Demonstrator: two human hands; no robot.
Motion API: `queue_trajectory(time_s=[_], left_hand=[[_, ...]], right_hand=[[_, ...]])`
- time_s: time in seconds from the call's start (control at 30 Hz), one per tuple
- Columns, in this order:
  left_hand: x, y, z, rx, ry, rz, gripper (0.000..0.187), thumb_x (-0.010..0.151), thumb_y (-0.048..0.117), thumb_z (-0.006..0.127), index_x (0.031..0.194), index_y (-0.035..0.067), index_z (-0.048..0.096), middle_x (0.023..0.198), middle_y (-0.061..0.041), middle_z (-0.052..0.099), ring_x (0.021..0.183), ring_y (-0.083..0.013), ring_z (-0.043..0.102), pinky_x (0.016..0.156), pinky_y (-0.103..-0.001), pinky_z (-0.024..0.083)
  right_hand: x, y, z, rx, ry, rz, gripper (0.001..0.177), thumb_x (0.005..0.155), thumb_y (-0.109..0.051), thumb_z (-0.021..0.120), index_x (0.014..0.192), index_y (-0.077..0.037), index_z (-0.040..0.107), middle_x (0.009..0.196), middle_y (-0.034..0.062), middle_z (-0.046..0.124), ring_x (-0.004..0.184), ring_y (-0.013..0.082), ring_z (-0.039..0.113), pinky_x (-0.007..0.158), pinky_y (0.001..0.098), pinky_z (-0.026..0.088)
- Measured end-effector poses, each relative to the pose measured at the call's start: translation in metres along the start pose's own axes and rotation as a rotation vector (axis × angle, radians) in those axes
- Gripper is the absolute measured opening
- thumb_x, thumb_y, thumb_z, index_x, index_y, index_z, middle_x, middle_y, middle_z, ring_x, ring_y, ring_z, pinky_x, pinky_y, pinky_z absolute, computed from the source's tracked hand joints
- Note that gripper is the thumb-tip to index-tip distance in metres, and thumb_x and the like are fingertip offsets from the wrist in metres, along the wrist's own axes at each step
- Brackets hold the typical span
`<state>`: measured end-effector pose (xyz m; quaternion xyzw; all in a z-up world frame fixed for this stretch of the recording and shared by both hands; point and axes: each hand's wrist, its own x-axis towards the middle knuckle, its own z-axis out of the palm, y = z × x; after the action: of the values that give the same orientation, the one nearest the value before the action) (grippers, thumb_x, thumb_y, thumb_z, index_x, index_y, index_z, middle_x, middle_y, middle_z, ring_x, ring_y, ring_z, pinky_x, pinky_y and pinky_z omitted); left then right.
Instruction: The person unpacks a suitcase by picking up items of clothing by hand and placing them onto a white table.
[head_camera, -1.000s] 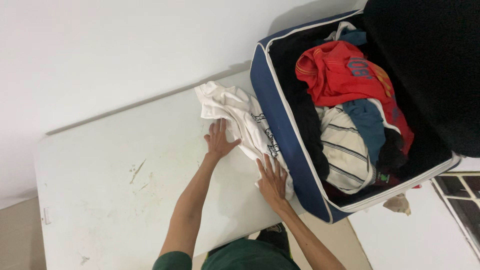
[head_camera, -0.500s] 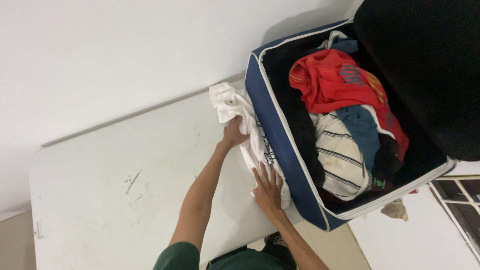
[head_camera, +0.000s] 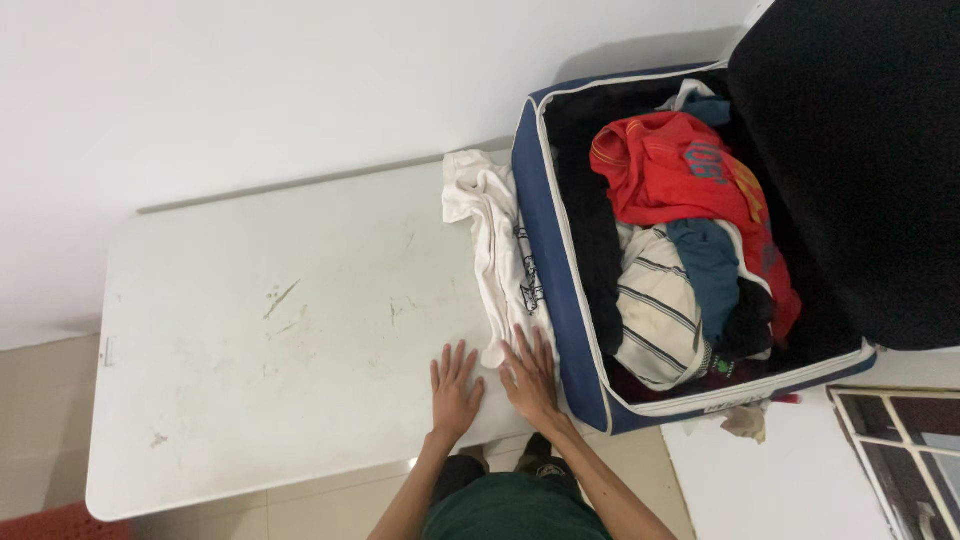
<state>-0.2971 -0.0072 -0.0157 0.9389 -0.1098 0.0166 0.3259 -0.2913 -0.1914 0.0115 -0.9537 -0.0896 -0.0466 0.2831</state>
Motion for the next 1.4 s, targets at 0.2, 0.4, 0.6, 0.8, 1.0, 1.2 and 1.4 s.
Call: queue_trajectory(time_s=[0.2, 0.4, 0.6, 0.8, 1.0, 1.2, 1.4], left_hand=[[-0.027, 0.019, 0.023, -0.044, 0.072, -0.132, 0.059, 0.086, 0.016, 0.068, 0.143, 0.01, 0.053, 0.164, -0.011, 0.031, 0.155, -0.0371, 0.014, 0.123, -0.06, 0.008], [-0.057, 0.021, 0.034, -0.022, 0.076, -0.106, 0.063, 0.084, 0.013, 0.067, 0.145, 0.008, 0.052, 0.164, -0.011, 0.033, 0.155, -0.0369, 0.018, 0.124, -0.059, 0.011], [-0.081, 0.037, 0.037, -0.037, 0.164, -0.101, 0.055, 0.089, 0.015, 0.064, 0.143, 0.01, 0.054, 0.163, -0.01, 0.036, 0.154, -0.037, 0.021, 0.123, -0.058, 0.014], [-0.091, 0.038, 0.038, -0.034, 0.136, -0.131, 0.055, 0.089, 0.015, 0.064, 0.143, 0.01, 0.055, 0.163, -0.009, 0.035, 0.154, -0.0354, 0.021, 0.124, -0.056, 0.015], [-0.113, 0.04, 0.026, -0.034, 0.047, -0.126, 0.056, 0.088, 0.016, 0.065, 0.143, 0.013, 0.055, 0.162, -0.007, 0.035, 0.154, -0.0318, 0.021, 0.123, -0.052, 0.016], [-0.111, 0.031, -0.002, -0.04, -0.021, -0.031, 0.052, 0.091, 0.014, 0.063, 0.143, 0.014, 0.055, 0.161, -0.006, 0.038, 0.154, -0.0291, 0.024, 0.121, -0.049, 0.021], [-0.104, 0.027, 0.007, -0.136, -0.007, -0.106, 0.05, 0.085, 0.004, 0.062, 0.134, 0.012, 0.062, 0.158, -0.005, 0.044, 0.152, -0.03, 0.028, 0.119, -0.049, 0.024]], right_hand=[[-0.019, -0.034, -0.043, 0.189, -0.19, 0.051, 0.057, 0.093, -0.021, 0.063, 0.146, -0.003, 0.05, 0.163, 0.0183, 0.028, 0.149, 0.0421, 0.021, 0.119, 0.0547, 0.021], [-0.029, -0.071, -0.136, 0.392, -0.489, -0.254, 0.038, 0.1, -0.018, 0.059, 0.134, -0.002, 0.065, 0.14, 0.0153, 0.061, 0.133, 0.0304, 0.053, 0.113, 0.0479, 0.04], [0.003, -0.016, -0.203, 0.793, -0.108, -0.173, 0.023, 0.107, -0.018, 0.059, 0.118, -0.005, 0.074, 0.115, 0.0113, 0.078, 0.104, 0.0187, 0.076, 0.093, 0.0348, 0.062], [0.063, 0.058, -0.195, 0.263, 0.206, 0.132, 0.04, 0.09, -0.023, 0.072, 0.121, 0.002, 0.067, 0.111, 0.0214, 0.066, 0.081, 0.0298, 0.071, 0.077, 0.0383, 0.056], [0.071, 0.092, -0.166, -0.035, 0.205, 0.096, 0.063, 0.088, -0.029, 0.08, 0.132, 0.011, 0.06, 0.109, 0.0317, 0.068, 0.097, 0.0432, 0.068, 0.083, 0.0441, 0.054], [0.088, 0.094, -0.183, 0.399, 0.295, 0.378, 0.045, 0.087, -0.026, 0.076, 0.121, 0.003, 0.072, 0.103, 0.0216, 0.075, 0.093, 0.0299, 0.072, 0.083, 0.0351, 0.053], [0.115, 0.095, -0.227, 0.906, 0.511, 0.28, 0.037, 0.093, -0.015, 0.075, 0.123, 0.008, 0.072, 0.112, 0.013, 0.075, 0.098, 0.0173, 0.067, 0.091, 0.0278, 0.05]])
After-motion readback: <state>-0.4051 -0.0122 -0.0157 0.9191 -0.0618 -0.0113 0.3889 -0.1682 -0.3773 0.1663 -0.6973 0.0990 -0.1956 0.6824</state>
